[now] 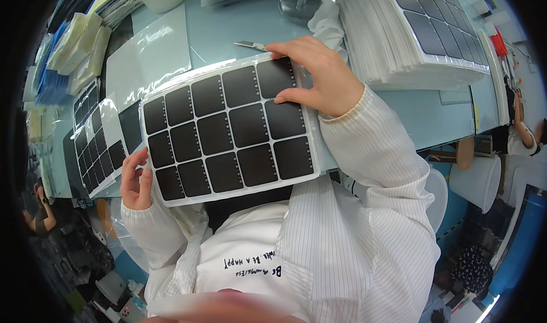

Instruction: Inspecting and cleaning sheets of small solar cells at a factory workstation.

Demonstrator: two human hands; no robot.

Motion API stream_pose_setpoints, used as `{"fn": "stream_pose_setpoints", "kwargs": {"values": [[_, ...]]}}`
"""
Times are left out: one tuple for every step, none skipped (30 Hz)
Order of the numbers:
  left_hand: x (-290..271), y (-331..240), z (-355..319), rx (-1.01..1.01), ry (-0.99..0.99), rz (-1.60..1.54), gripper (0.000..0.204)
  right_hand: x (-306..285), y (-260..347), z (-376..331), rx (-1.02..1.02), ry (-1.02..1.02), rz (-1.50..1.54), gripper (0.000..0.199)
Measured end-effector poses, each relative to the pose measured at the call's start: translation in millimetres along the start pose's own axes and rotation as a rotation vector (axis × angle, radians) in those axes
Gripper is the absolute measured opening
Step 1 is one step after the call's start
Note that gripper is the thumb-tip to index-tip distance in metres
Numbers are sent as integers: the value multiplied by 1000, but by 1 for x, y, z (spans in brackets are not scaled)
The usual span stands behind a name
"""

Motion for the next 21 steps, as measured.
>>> {"fn": "stream_pose_setpoints", "kwargs": {"values": [[0,-1,0,-2,8,14,34,0,-1,0,8,4,6,64],[1,-1,1,-14,16,43,35,0,-1,0,8,5,7,64],[2,-3,2,-7,15,28,35,0,-1,1,7,6,8,64],[2,-3,3,-8,-12,28,35,0,0,1,6,7,10,65],[2,-4,3,-9,-38,28,35,0,0,1,5,8,11,65],[2,-5,4,-10,-39,29,35,0,0,1,8,11,8,65],[2,-6,4,-16,-38,46,35,1,-1,1,10,14,4,65],[2,-6,4,-29,-33,75,35,1,0,1,9,16,4,65],[2,-7,4,-23,-36,62,35,1,0,1,13,17,-2,65],[2,-8,5,-16,-31,74,35,1,0,1,16,18,-10,65],[2,-9,5,-9,-24,86,35,1,0,1,15,18,-10,65],[1,-9,5,-9,-24,86,35,0,1,1,10,10,-4,65],[1,-10,6,0,-12,108,36,0,1,1,19,5,4,65],[1,-10,6,0,3,146,36,-1,2,0,3,2,3,65],[0,-11,6,8,1,130,36,-3,3,-1,2,-23,-19,62],[-1,-9,6,-13,-5,135,36,-5,3,-3,17,-48,-43,60],[-1,-8,5,-34,-11,140,36,-6,4,-5,2,-46,-40,60],[-2,-8,5,-34,-11,140,36,-12,4,-9,32,-113,-77,53],[-1,-8,6,-23,15,157,37,-17,2,-14,77,-177,-114,46],[0,-7,7,-22,43,185,38,-20,4,-19,64,-179,-114,46],[0,-8,7,-11,43,173,38,-22,-1,-25,185,-153,-88,40]]}}
Point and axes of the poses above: each hand's wrist, its own z-axis towards the middle knuckle, its own x-axis out of the palm, y = z × x, the point moved 6 cm from there along z, towards the middle knuckle, and after that the axes turned 9 degrees about x, right-handed, at the moved point
